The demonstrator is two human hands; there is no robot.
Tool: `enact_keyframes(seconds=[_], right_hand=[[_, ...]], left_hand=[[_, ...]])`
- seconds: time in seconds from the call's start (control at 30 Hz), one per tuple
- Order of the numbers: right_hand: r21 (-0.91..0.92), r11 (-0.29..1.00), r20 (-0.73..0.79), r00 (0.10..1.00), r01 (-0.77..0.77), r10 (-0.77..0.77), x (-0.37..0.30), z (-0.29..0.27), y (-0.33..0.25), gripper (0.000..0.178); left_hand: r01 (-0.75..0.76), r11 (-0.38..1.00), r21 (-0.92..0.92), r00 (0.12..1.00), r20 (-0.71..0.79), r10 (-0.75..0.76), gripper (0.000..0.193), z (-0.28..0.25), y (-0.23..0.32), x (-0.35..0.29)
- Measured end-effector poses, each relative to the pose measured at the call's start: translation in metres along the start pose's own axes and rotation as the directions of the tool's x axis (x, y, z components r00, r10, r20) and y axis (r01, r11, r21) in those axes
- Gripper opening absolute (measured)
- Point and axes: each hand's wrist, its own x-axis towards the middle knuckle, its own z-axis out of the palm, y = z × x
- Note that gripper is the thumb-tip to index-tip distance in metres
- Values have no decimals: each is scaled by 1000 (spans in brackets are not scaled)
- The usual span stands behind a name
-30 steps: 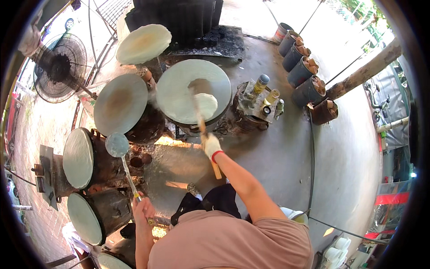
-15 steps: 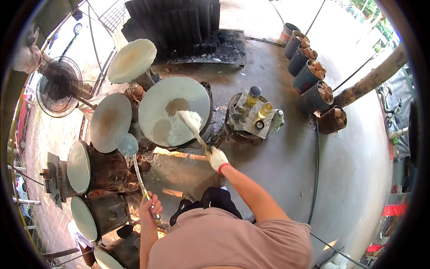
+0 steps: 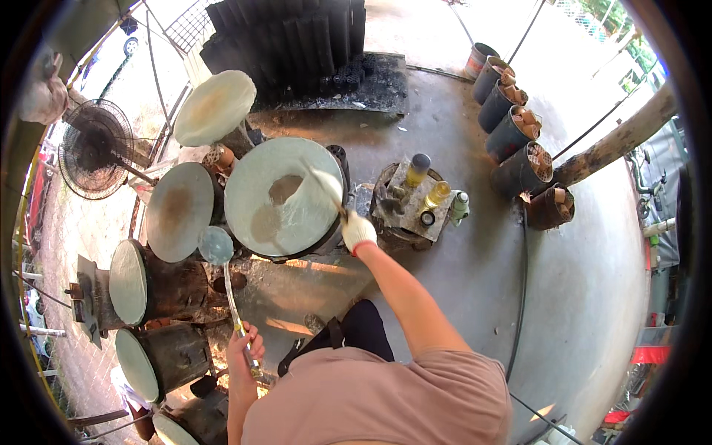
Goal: The person pours batter from a large metal bowl onto several hot circular pans using a ladle. They spread the batter into thin, round crepes with a wooden stick and then lift the cooked crepes off the pans to stack them.
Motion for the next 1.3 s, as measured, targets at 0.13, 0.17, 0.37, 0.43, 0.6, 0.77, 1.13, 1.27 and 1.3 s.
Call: enact_keyframes(seconds=[0.13, 0.17, 0.37, 0.43, 0.6, 0.77, 1.13, 1.27, 1.3], right_hand=[[85, 989, -44, 992, 119, -116, 26, 11, -27, 38], [164, 975, 17, 987, 153, -158, 15, 19, -23, 38], [839, 539, -45, 979, -71, 198, -68, 68, -20, 35], [923, 364, 14, 957, -124, 291, -55, 81, -17, 33], [804, 594, -121, 983, 17, 136, -26, 49, -27, 30], [689, 705, 146, 985, -169, 94, -30, 44, -33, 34], [495, 865, 322, 941, -77, -101, 31, 36, -13, 32], [685, 728, 114, 990, -18, -82, 62, 35, -9, 34], [594, 804, 145, 981, 17, -128, 54, 33, -12, 32]], left_hand=[[35, 999, -3, 999, -10, -35, 19, -7, 9, 6], [53, 999, -7, 999, 0, -53, 19, -14, 11, 8], [147, 989, -14, 988, 54, -146, 18, -58, 23, 25], [177, 984, -25, 982, 73, -175, 18, -62, 25, 30], [192, 981, -20, 977, 99, -189, 17, -57, 26, 38], [228, 973, 19, 973, 22, -228, 13, -38, 16, 42], [322, 946, -47, 938, -123, -325, 4, -23, -8, 41], [310, 941, 134, 937, -211, -278, 7, -13, 0, 63], [301, 935, 187, 937, -241, -253, 8, -13, 1, 69]])
